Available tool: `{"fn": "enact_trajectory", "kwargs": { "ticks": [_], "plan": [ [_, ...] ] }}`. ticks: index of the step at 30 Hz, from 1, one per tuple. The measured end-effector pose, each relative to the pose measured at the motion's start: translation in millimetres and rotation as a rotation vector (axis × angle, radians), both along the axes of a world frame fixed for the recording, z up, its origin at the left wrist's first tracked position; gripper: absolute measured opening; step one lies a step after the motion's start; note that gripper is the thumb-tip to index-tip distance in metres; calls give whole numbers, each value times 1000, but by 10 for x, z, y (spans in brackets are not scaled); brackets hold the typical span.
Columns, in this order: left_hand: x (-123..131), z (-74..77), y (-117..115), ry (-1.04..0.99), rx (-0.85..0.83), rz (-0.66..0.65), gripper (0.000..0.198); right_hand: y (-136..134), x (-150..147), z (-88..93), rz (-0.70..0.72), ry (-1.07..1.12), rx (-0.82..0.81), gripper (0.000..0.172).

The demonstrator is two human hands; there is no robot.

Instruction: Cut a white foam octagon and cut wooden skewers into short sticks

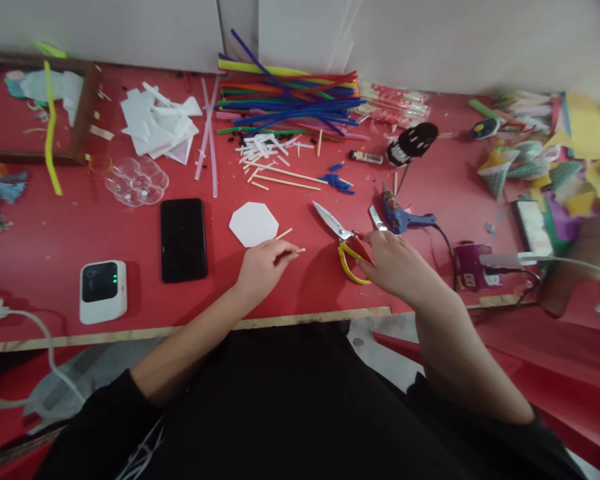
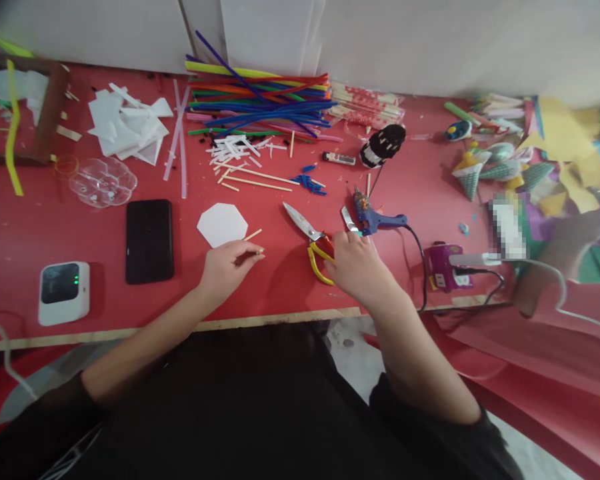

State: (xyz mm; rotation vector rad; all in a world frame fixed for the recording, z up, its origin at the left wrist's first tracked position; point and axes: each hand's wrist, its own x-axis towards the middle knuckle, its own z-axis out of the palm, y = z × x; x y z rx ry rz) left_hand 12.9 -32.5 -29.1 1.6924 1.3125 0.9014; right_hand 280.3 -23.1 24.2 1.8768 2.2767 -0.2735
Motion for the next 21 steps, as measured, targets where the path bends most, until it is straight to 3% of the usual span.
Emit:
{"fn": "enact_trajectory", "kwargs": {
  "ticks": [3,7,10,12,15,17,19,21],
  "plan": [
    [-5,-14,8,-58,-57,12,11,-20,9,-87,7,-66,-59,24],
    [-12,34,40,-129,-137,20,9,-14,-40,-160,-138,-5,48,33],
    [-40,210,50,-202,-251,-11,14,-5,44,-103,-163,229,15,40],
    [-85,373,55,-350,-527,-64,21,-8,126,-30,-150,425,-70,38],
    [-191,585,100,-448,-745,-91,25,-20,197,99,-149,621,-241,39],
    [-270,668,162,-438,-848,-198,24,-16,190,192,-84,635,-330,40],
    [-338,714,232,-413,-910,-382,20,5,154,281,55,586,-383,35],
    [-385,755,287,-406,-925,-486,20,39,114,353,199,545,-417,34]
  ]
}}
